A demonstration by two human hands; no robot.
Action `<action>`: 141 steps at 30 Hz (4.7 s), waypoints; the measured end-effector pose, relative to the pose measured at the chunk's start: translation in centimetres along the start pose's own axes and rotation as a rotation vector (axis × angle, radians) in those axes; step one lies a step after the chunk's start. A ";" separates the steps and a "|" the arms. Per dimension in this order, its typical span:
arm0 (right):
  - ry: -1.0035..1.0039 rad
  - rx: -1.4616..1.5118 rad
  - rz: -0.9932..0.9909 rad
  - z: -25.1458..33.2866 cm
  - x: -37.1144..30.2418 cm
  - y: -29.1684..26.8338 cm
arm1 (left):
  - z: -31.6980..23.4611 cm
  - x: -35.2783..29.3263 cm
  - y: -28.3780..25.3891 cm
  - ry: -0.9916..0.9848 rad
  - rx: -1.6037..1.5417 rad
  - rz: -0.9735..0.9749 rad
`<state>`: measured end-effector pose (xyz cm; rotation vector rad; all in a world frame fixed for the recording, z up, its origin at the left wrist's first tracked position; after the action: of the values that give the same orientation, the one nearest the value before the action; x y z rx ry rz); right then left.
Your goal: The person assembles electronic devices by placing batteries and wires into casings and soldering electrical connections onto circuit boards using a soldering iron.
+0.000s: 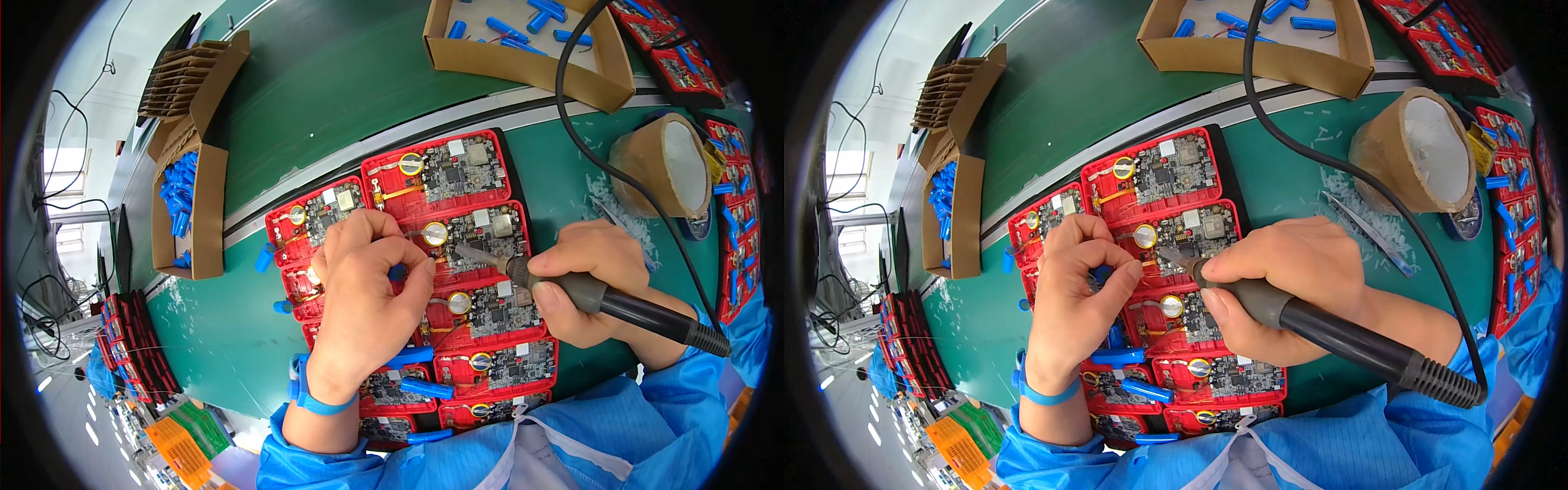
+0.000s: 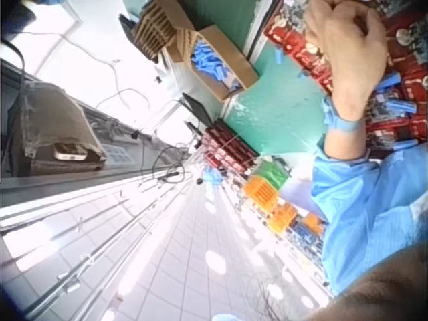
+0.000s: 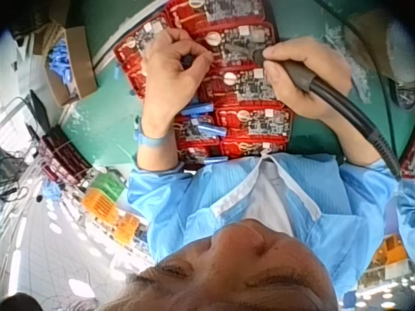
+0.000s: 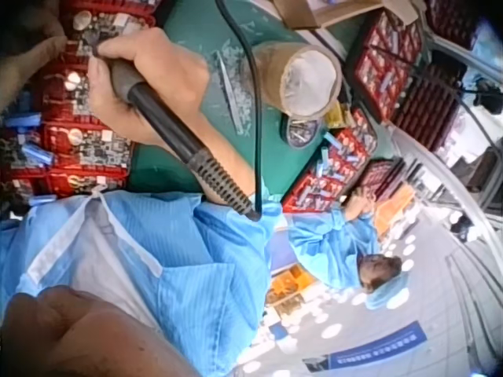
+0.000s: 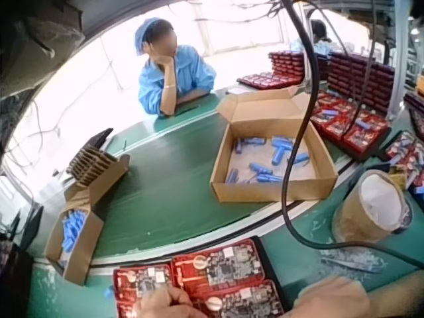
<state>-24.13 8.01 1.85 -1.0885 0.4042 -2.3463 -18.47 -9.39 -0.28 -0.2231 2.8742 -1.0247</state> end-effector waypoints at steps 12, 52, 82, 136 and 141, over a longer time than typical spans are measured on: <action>-0.040 -0.041 0.021 0.1 -0.1 0.3 | 0.4 0.0 0.0 -0.034 -0.015 0.015; 0.057 -0.013 -0.014 -0.3 0.0 -0.2 | 0.4 0.4 0.4 -0.024 0.020 0.025; -0.011 -0.058 -0.146 0.5 0.0 -2.1 | -2.1 -1.1 0.0 0.492 0.277 -0.076; 0.068 -0.063 -0.093 -0.1 -0.5 -1.5 | -2.4 -2.1 1.0 0.304 0.181 -0.184; 0.014 -0.068 -0.052 0.2 -0.7 -0.9 | -2.0 -2.0 0.7 0.279 0.188 -0.204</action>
<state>-23.93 9.17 1.96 -1.1273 0.4692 -2.4024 -16.88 -7.23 0.88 -0.3958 3.0178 -1.4620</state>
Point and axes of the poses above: each hand's wrist, its own x-axis towards the middle knuckle, its own y-axis out of the palm, z = x × y, the point moved 7 cm from there along x, towards the middle knuckle, and after that the axes turned 12 degrees about -x, right-handed, at the moved point
